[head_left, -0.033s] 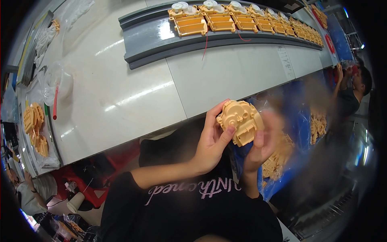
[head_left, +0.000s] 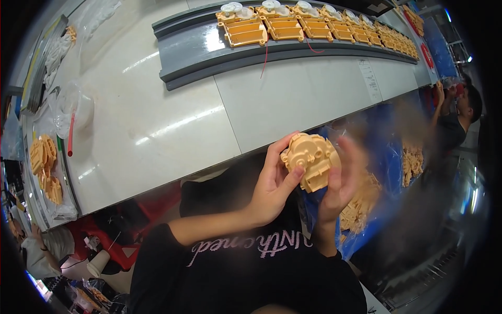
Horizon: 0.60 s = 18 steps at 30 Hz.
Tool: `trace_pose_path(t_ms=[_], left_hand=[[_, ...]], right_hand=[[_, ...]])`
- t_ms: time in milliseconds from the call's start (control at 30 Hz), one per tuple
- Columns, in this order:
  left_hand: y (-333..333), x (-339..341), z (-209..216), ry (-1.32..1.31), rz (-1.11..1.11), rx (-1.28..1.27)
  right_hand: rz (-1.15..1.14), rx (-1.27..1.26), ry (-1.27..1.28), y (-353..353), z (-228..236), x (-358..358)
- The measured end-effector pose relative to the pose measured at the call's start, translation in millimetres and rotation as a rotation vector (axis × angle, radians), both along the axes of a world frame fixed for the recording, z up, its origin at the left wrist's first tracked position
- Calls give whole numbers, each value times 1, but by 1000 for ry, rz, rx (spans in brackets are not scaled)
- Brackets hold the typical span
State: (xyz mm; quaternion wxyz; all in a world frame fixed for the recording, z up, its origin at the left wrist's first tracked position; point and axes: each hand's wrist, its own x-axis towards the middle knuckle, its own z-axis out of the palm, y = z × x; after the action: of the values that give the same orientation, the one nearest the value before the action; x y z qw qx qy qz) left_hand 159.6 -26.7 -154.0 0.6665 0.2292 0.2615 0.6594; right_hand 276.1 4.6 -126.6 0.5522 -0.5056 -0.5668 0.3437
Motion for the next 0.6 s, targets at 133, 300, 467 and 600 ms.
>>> trace_pose_path(t_ms=[133,300,467,600], left_hand=[[-9,-16,-2,144,-62,73],[-12,-25,-1,141,-126,13],[-15,-24,-7,58,-56,-22],[-18,-24,-8,4,-64,-21]], right_hand=[[392,-325,37,8,17,7],[422,-309,234,6,3,12],[304,-179,31,-1,7,-2],[310,-170,8,-5,7,0]])
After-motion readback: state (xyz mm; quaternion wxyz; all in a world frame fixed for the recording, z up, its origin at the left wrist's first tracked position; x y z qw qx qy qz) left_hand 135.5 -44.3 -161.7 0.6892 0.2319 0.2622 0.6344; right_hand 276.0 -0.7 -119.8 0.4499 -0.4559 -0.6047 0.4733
